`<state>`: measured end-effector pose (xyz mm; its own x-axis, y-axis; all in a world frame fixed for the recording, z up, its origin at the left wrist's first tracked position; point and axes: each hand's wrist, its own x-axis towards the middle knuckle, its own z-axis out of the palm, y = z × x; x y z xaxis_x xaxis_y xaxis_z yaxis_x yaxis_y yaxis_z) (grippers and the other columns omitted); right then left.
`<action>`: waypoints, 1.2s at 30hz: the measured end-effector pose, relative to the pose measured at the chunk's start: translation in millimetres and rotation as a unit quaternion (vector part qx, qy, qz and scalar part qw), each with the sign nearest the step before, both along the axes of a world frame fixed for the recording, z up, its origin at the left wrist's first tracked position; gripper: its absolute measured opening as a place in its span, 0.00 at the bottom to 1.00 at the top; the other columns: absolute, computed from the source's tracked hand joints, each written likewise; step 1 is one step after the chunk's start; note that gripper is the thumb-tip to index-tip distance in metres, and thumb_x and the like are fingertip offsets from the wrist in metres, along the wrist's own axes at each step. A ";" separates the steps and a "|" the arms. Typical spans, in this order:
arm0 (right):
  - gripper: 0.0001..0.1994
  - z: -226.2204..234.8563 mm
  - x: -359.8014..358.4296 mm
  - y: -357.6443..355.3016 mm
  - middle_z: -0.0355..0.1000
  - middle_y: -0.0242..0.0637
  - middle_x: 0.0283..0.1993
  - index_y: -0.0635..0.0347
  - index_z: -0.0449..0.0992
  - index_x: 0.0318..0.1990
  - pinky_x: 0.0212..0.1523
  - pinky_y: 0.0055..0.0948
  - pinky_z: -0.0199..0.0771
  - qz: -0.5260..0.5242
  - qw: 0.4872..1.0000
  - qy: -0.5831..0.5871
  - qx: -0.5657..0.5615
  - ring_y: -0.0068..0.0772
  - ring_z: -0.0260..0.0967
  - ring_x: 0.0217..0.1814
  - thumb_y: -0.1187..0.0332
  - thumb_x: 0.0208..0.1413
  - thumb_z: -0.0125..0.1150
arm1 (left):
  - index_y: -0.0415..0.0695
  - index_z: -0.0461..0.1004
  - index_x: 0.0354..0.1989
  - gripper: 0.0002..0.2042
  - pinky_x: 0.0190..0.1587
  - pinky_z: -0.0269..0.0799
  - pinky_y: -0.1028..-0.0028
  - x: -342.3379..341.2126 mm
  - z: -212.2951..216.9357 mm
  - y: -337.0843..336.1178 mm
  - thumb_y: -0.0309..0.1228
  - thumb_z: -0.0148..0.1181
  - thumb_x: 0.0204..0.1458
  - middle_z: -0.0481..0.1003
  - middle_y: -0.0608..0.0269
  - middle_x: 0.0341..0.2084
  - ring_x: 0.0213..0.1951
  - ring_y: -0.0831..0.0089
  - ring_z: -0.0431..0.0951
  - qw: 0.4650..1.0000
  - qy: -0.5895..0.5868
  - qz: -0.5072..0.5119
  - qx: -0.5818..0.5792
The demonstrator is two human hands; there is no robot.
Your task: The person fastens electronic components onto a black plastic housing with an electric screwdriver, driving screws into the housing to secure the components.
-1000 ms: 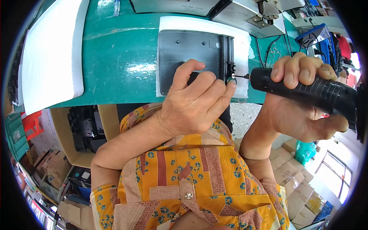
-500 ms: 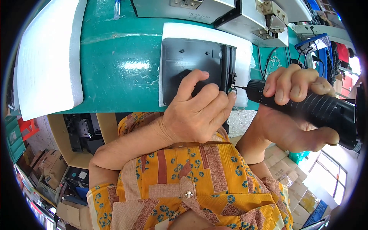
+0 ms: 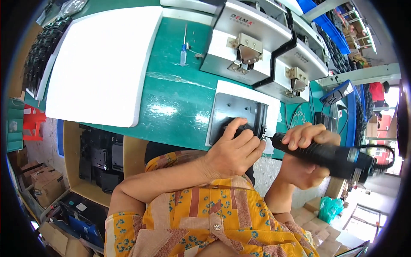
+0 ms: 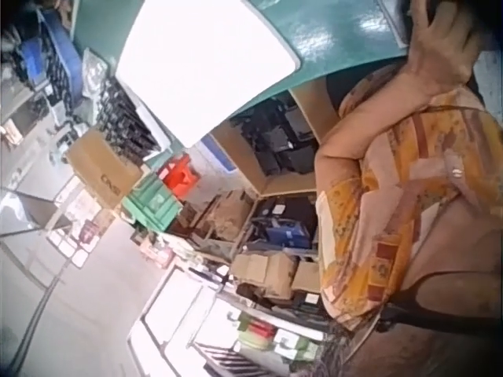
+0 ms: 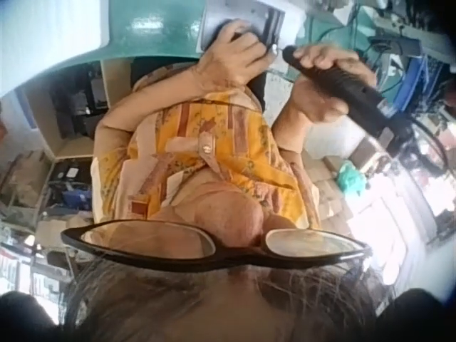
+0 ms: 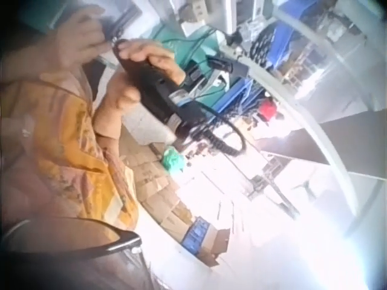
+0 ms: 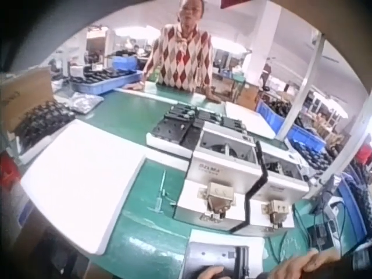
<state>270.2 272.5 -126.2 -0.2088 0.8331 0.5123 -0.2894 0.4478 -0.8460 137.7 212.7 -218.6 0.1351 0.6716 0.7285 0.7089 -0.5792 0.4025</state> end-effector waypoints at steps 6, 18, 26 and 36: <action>0.32 25.6 -24.0 47.9 0.65 0.40 0.37 0.62 0.67 0.49 0.37 0.38 0.71 0.141 0.981 0.134 0.009 0.35 0.66 0.34 0.37 0.59 0.56 | 0.38 0.80 0.40 0.14 0.60 0.64 0.51 0.4 2.7 0.6 0.29 0.58 0.45 0.67 0.67 0.26 0.33 0.70 0.70 1.000 -0.012 -0.008 0.008; 0.35 31.8 -98.4 108.0 0.68 0.39 0.35 0.58 0.75 0.45 0.38 0.41 0.69 0.181 0.970 0.152 0.058 0.36 0.66 0.33 0.30 0.55 0.52 | 0.36 0.80 0.40 0.14 0.62 0.63 0.46 -3.1 3.1 2.1 0.28 0.58 0.46 0.67 0.65 0.26 0.34 0.69 0.71 1.000 -0.002 -0.023 0.000; 0.35 29.0 -99.6 110.9 0.68 0.39 0.35 0.57 0.75 0.46 0.38 0.42 0.69 0.179 0.973 0.117 0.081 0.36 0.66 0.33 0.30 0.56 0.50 | 0.35 0.80 0.39 0.13 0.62 0.64 0.47 -3.4 2.7 1.8 0.27 0.58 0.46 0.68 0.64 0.26 0.35 0.69 0.71 1.000 -0.006 -0.028 -0.001; 0.36 29.3 -95.7 115.1 0.69 0.40 0.39 0.58 0.75 0.52 0.41 0.42 0.69 0.266 0.954 0.086 0.111 0.36 0.66 0.36 0.31 0.56 0.53 | 0.35 0.80 0.39 0.13 0.61 0.65 0.47 -3.9 3.3 1.2 0.28 0.58 0.45 0.68 0.64 0.26 0.34 0.68 0.71 1.000 0.000 -0.027 -0.005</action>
<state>174.6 387.6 -96.9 -0.4686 0.4999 0.7284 -0.6519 0.3608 -0.6670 133.8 213.9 -215.4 0.1715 0.6711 0.7212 0.6758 -0.6128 0.4096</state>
